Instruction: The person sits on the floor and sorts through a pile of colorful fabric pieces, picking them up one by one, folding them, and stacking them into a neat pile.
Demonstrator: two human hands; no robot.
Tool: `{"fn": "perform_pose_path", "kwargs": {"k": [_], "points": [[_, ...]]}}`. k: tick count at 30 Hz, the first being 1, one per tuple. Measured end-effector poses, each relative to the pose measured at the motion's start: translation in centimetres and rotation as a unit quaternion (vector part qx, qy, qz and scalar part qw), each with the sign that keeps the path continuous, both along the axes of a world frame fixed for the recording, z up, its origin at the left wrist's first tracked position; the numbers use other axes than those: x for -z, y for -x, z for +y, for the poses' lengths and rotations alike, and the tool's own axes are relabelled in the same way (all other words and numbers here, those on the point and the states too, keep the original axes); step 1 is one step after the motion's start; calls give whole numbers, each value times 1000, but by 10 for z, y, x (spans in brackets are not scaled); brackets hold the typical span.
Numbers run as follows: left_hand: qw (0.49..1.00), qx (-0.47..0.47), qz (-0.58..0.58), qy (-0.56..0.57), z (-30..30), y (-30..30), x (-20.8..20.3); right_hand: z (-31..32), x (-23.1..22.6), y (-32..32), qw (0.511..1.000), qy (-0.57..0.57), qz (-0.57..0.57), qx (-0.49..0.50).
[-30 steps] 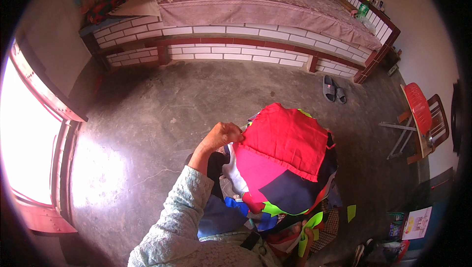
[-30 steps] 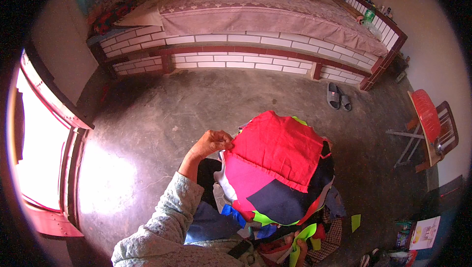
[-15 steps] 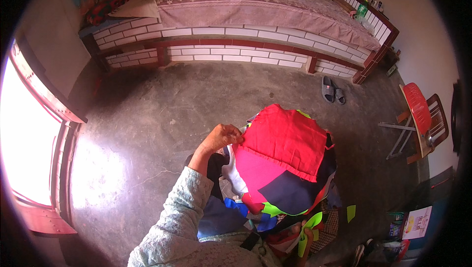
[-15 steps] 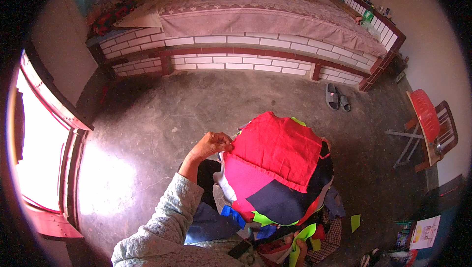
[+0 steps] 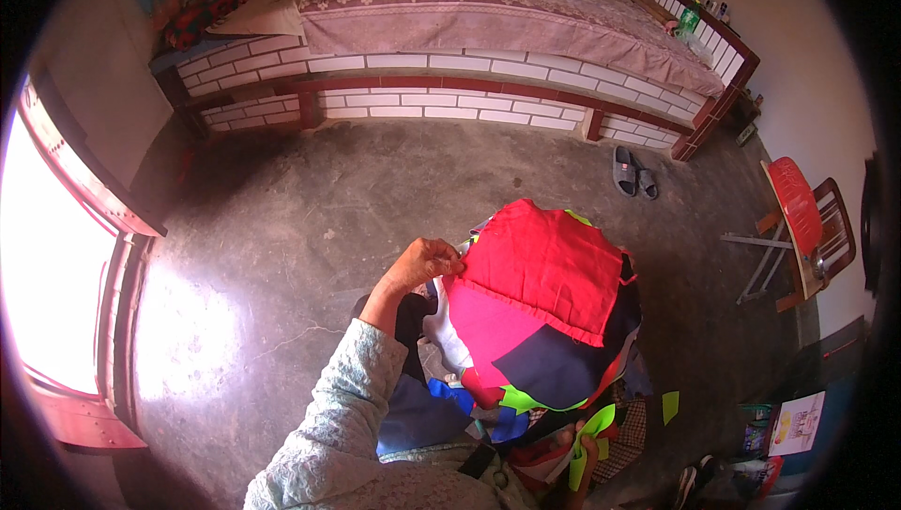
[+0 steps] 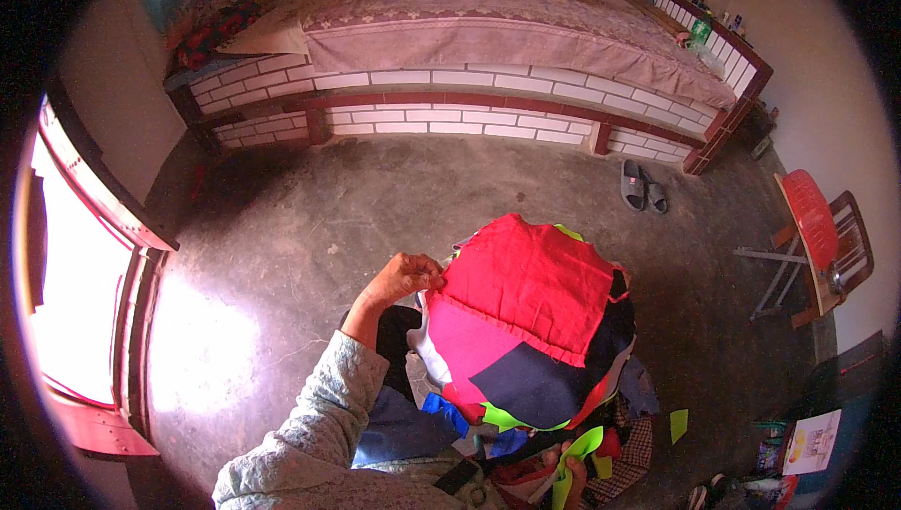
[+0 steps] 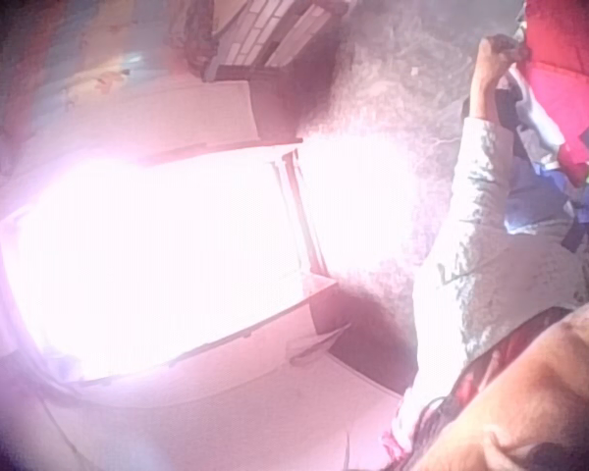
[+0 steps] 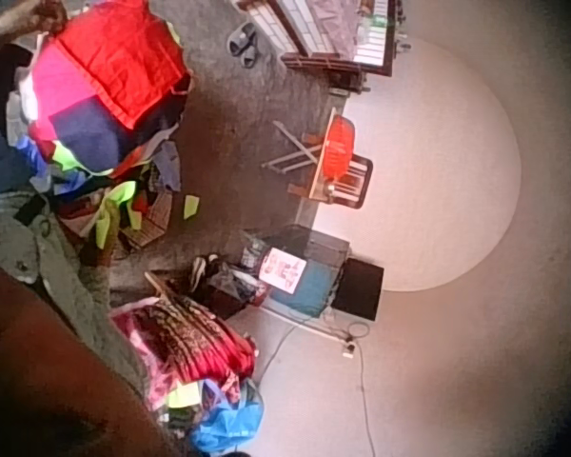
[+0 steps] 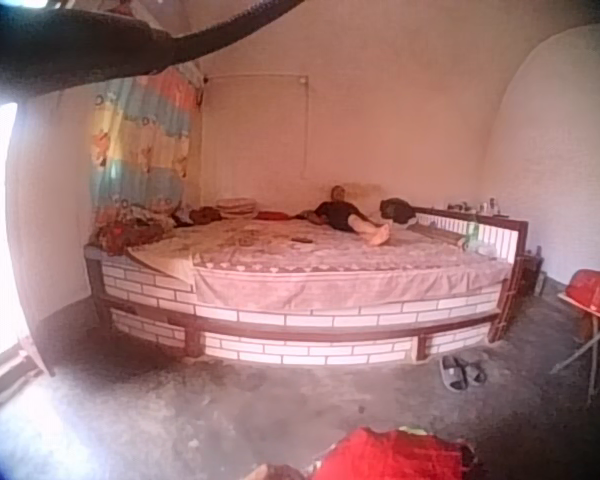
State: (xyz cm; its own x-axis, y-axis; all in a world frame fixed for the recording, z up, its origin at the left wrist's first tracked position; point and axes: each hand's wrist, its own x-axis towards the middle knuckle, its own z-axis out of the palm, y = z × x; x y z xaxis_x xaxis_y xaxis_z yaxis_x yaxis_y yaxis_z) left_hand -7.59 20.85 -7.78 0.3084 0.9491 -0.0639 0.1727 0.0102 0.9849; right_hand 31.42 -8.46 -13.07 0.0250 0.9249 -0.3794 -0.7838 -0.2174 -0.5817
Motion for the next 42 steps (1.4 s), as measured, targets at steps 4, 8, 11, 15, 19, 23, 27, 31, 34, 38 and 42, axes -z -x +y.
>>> {"fn": "perform_pose_path", "kwargs": {"k": [4, 8, 11, 15, 19, 23, 27, 31, 34, 38, 42], "points": [[1000, -3, 2, 9, 0, 0, 1, 1, -2, 0, 1000, -5, 1, -9], [1000, -4, 6, 0, -1, -2, -2, -2, -4, -1, 1000, -1, -9, -5], [1000, -2, 7, -6, 0, -1, 3, 1, -3, 1, 1000, 5, -14, 0], [1000, -7, 23, -10, 1, 3, 10, 2, -6, 4, 1000, 14, -23, 5], [993, -69, 82, -44, 2, 0, 10, 7, -6, 9, 999, 31, -36, 15], [955, -188, 94, -210, 5, -11, 4, 10, -6, 12, 998, 43, -46, 17], [938, -170, 66, -293, 1, -37, -41, 11, -4, 13, 997, 51, -51, 24], [914, -138, 84, -373, -18, -65, -70, 24, -5, 15, 997, 53, -52, 0], [923, -64, 128, -358, -25, -98, -65, 23, -4, 15, 997, 53, -52, 6], [881, -64, 244, -401, -34, -129, -39, 21, -5, 13, 997, 56, -59, 13], [873, -37, 289, -390, -35, -137, -38, 4, -9, 8, 995, 57, -71, 40]]}}
